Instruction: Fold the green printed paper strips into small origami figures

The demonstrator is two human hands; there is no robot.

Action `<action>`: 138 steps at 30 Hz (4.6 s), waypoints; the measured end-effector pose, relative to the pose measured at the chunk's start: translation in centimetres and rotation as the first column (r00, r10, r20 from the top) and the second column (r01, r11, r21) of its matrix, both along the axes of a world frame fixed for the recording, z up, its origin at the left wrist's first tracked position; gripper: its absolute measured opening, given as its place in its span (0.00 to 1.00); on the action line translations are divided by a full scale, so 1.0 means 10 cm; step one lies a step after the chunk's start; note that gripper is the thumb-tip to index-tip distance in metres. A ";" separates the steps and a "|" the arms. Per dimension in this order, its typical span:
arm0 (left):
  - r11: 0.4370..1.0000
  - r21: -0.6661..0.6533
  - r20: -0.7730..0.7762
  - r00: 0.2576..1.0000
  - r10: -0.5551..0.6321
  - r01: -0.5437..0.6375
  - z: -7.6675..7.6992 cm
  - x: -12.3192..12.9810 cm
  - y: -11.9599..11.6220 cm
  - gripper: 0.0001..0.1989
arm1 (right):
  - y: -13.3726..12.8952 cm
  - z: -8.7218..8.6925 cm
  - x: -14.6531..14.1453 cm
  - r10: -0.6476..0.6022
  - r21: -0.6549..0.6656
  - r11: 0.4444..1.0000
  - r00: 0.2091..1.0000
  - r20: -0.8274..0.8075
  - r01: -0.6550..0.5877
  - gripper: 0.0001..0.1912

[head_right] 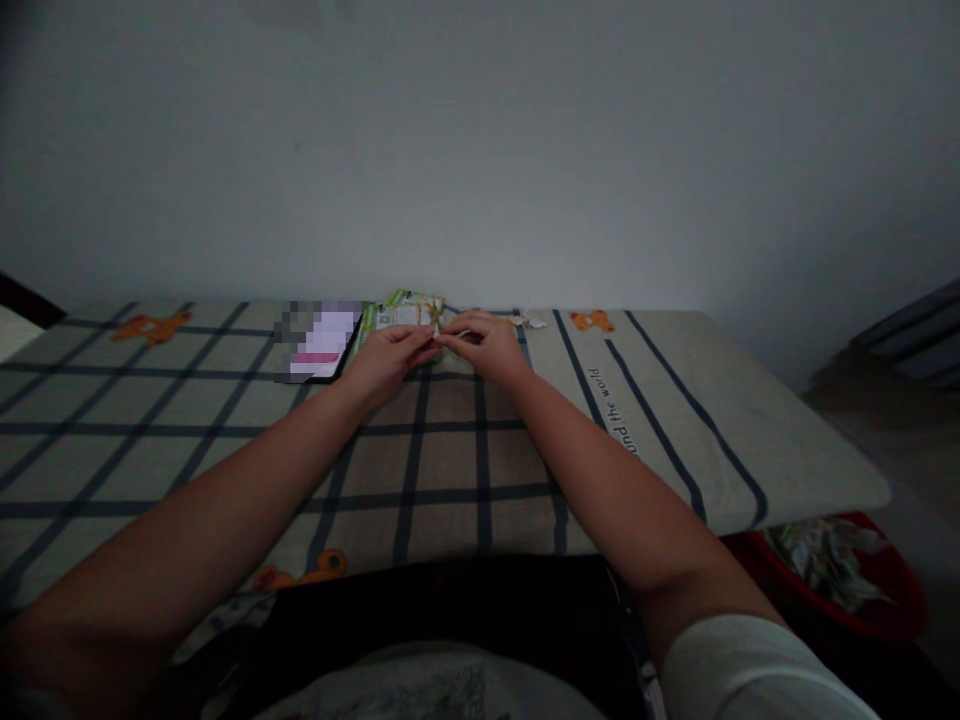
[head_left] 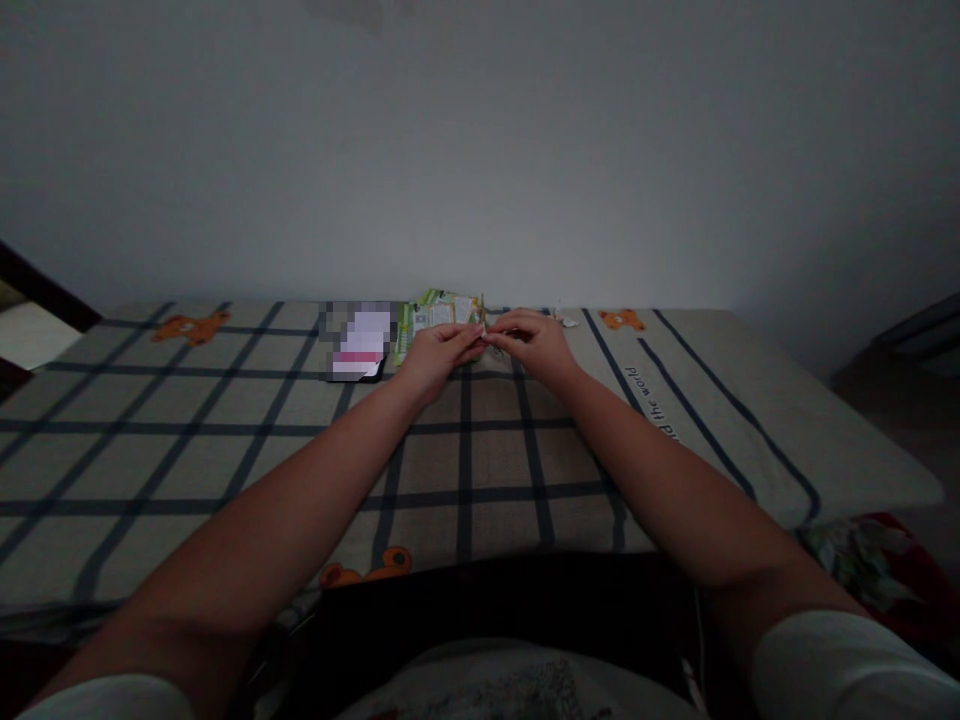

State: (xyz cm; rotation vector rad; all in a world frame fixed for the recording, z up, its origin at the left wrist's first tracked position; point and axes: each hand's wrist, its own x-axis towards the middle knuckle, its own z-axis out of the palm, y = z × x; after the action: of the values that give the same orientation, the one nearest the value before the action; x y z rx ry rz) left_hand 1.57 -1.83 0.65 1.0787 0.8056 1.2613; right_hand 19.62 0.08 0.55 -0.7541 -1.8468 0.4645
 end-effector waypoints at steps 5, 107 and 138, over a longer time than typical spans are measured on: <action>1.000 0.006 0.018 1.000 0.006 -0.006 -0.02 0.00 0.02 0.16 | -0.01 0.00 -0.01 -0.005 0.057 0.998 1.000 0.008 0.005 0.07; 0.994 0.081 -0.144 0.988 -0.062 0.074 0.11 -0.04 -0.05 0.24 | -0.04 0.02 -0.08 0.075 -0.559 0.766 0.908 -0.412 -0.317 0.22; 0.995 0.085 -0.230 0.973 -0.021 0.042 0.13 -0.06 -0.05 0.31 | -0.04 0.01 -0.02 0.098 -0.454 0.882 0.991 -0.087 -0.127 0.24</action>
State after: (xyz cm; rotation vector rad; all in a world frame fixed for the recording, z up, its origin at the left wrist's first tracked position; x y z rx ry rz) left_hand 0.94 -2.30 1.99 1.3222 0.9079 1.1686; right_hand 19.41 -0.31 0.64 -0.9350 -1.7452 1.0154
